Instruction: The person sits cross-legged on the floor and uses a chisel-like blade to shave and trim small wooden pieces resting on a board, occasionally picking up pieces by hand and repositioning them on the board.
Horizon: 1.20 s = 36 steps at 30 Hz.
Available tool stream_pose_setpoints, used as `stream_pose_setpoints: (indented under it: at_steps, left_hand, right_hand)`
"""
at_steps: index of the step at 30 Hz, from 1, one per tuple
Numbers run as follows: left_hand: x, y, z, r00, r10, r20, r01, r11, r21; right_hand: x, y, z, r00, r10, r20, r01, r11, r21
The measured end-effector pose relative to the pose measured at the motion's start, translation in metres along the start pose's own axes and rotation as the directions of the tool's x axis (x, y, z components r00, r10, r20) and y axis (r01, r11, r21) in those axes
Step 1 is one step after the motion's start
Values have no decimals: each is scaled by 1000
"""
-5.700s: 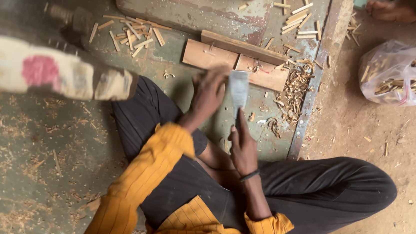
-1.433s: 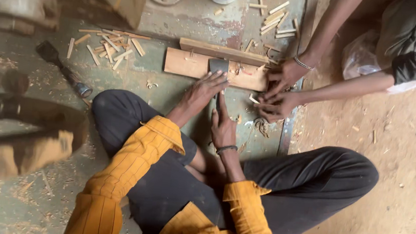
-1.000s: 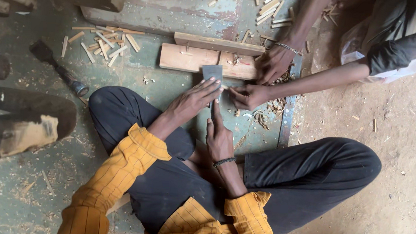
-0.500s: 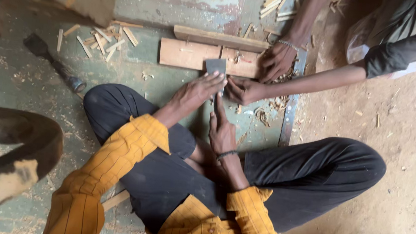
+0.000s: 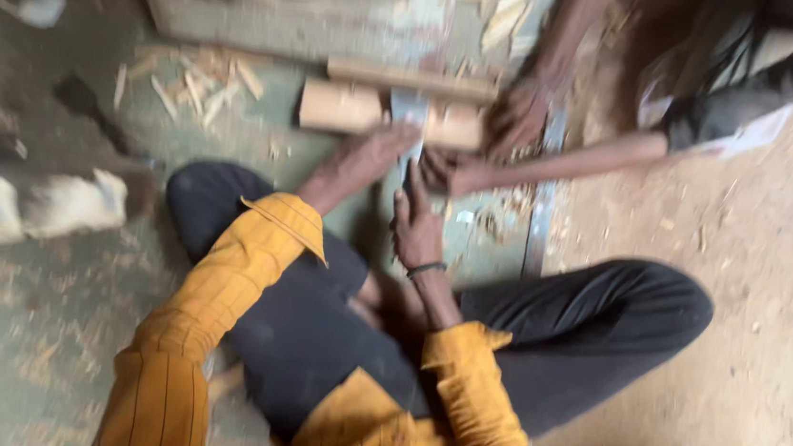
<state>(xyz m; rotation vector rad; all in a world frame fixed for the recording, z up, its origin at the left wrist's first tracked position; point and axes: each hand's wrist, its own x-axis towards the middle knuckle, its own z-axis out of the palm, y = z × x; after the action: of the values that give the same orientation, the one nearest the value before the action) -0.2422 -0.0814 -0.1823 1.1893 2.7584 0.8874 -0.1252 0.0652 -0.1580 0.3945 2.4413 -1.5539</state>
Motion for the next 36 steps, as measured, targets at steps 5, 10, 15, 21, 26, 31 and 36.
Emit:
stream_pose_setpoints:
  at_steps: [5, 10, 15, 21, 26, 31, 36]
  left_hand:
    - [-38, 75, -51, 908, -279, -314, 176, 932, -318]
    - [-76, 172, -95, 918, -352, -180, 134, 705, -696]
    - [-78, 210, -114, 961, -251, -114, 65, 609, -791]
    - [-69, 213, -117, 975, -207, -75, 59, 574, -817]
    - [-76, 228, -119, 983, -174, -56, 51, 556, -830]
    - [-75, 225, -129, 988, -153, -35, 56, 551, -833]
    - [-70, 216, -131, 991, -131, -17, 58, 542, -838]
  right_hand:
    - [-55, 2, -40, 983, 186, 3, -186, 980, 66]
    - [-93, 20, -87, 981, -150, 126, 156, 987, -38]
    - [-82, 21, -76, 953, -175, 246, 255, 903, -346]
    - [-62, 21, -65, 897, -368, 245, 441, 788, -430]
    - [-47, 33, -55, 822, -549, 151, 546, 683, -485]
    - [-37, 39, -47, 890, -426, 163, 439, 700, -563]
    - [-45, 33, -47, 908, -390, 152, 405, 727, -554]
